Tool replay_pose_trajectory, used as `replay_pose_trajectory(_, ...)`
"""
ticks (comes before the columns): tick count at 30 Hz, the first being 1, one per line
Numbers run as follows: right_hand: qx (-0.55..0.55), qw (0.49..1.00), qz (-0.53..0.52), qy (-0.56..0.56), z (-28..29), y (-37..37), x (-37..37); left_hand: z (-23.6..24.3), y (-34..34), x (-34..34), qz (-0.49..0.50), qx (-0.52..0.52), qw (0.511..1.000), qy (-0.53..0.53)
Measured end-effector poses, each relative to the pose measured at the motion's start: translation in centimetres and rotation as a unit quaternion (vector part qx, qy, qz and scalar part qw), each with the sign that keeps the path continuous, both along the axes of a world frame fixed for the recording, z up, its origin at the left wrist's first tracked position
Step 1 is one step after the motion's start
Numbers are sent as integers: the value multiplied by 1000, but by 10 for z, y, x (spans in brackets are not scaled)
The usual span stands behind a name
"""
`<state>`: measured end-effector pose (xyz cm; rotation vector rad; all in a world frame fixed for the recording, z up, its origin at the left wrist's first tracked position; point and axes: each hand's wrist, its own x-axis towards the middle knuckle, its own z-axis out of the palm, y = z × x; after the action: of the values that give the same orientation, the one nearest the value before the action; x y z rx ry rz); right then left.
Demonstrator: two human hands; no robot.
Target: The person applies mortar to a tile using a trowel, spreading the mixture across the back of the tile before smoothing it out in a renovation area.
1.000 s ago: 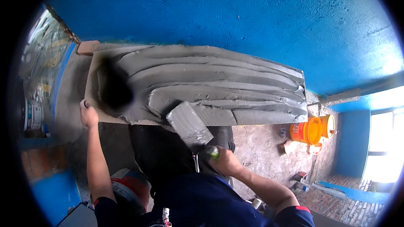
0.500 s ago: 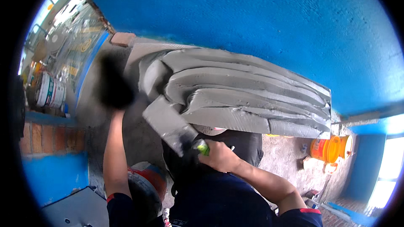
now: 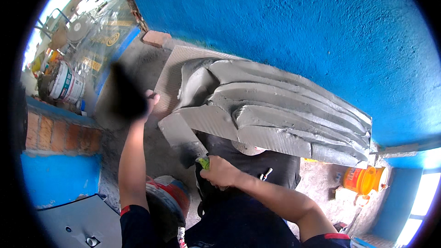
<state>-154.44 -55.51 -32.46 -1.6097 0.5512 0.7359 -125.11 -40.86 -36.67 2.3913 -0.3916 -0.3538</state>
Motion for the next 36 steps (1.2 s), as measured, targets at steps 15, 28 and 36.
replay_pose_trajectory(15,-445,821,131,-332,-45,24,35,-36,10,24,-12,-170,977,130)
replay_pose_trajectory(28,313,878,-362,-20,84,-63,-111,-57,34,34,43,-144,962,228)
replay_pose_trajectory(36,501,706,-500,-11,46,14,-64,-52,32,26,-3,-228,952,204)
